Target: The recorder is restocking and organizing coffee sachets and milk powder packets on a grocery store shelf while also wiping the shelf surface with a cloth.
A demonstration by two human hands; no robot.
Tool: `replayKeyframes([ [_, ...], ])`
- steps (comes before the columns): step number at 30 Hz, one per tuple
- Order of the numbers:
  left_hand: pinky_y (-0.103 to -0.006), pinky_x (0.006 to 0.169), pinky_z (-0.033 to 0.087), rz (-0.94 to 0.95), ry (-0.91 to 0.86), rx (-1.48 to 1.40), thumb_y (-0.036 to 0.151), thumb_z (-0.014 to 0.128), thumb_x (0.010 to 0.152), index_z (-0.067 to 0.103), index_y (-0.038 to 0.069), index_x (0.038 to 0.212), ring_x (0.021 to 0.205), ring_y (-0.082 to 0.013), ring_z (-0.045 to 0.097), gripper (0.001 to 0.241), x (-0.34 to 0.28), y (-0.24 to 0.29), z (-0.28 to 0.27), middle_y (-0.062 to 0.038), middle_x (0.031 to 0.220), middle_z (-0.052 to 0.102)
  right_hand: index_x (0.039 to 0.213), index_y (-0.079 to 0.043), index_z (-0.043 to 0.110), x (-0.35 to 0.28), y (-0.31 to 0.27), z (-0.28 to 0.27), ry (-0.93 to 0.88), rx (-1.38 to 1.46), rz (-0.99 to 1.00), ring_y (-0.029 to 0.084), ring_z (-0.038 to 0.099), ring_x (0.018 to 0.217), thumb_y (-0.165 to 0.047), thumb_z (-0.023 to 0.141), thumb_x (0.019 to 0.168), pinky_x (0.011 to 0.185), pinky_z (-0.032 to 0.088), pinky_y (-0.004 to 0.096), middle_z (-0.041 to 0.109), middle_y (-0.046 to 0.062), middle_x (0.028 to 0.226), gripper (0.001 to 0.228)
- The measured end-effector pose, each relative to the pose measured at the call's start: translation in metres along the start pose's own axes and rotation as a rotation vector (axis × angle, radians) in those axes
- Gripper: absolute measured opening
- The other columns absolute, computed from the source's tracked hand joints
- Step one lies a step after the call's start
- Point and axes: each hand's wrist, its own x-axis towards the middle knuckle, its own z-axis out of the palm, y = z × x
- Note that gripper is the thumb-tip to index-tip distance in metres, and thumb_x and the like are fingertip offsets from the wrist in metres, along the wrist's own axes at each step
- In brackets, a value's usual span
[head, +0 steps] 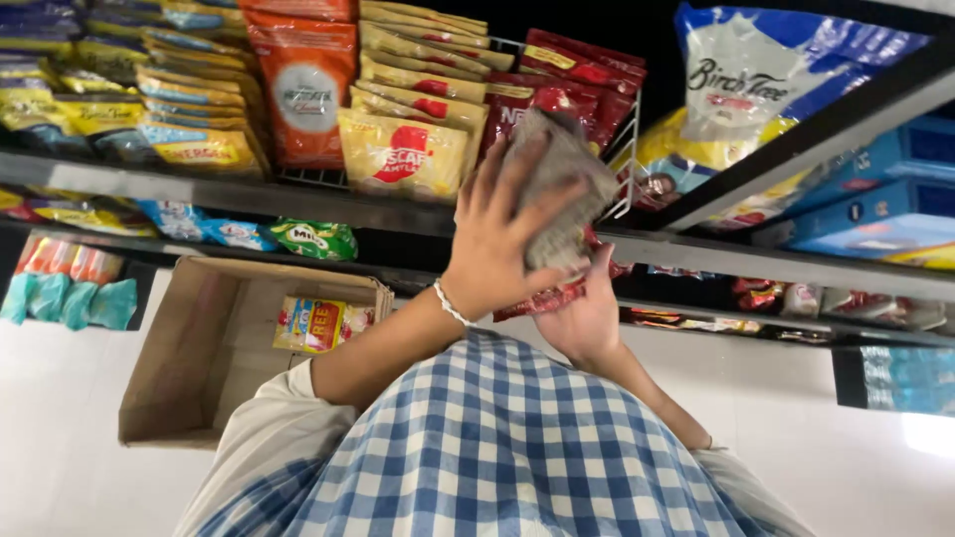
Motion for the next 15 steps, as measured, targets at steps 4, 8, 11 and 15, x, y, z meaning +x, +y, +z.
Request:
replayKeyframes([
  [4,-0.0498,0.119,0.043,-0.147,-0.036,-0.273,0.053,0.081,0.087,0.053,0.017,0.149,0.142,-0.0424,0.05,0.077,0.01,-0.019,-0.008,-0.016,0.156,0.047,0.16,-0.01,0.036,-0.01,-0.02,0.019,-0.044,-0.058,-0.088,0.031,0.046,0.144,-0.063,0.032,0.107,0.122,0.039,0.051,0.045,0.012,0.158,0.075],
  [8,-0.0396,0.095,0.057,-0.545,-0.293,-0.937,0.029,0.091,0.074,0.059,0.004,0.136,0.112,-0.0391,0.07,0.074,-0.001,-0.037,0.002,-0.016,0.125,0.068,0.155,-0.009,0.044,-0.002,-0.037,0.024,0.031,-0.074,-0.204,0.03,0.053,0.138,-0.055,0.04,0.108,0.119,0.041,0.051,0.057,0.011,0.149,0.065],
  [11,-0.0371,0.092,0.059,-0.538,-0.289,-0.878,0.022,0.091,0.074,0.065,0.005,0.128,0.105,-0.0353,0.074,0.063,-0.005,-0.03,-0.001,-0.013,0.116,0.074,0.146,-0.009,0.049,0.01,-0.031,-0.039,0.065,-0.009,-0.25,0.029,0.058,0.132,-0.044,0.046,0.114,0.117,0.044,0.05,0.061,0.009,0.141,0.047],
  [15,-0.0422,0.099,0.058,-0.109,-0.129,-0.266,0.021,0.086,0.075,0.07,0.015,0.119,0.108,-0.0307,0.072,0.047,0.005,-0.018,-0.029,-0.006,0.117,0.073,0.128,-0.014,0.054,0.008,-0.032,-0.047,-0.083,0.162,-0.219,0.026,0.064,0.124,-0.039,0.051,0.122,0.107,0.05,0.049,0.065,0.004,0.127,0.027],
])
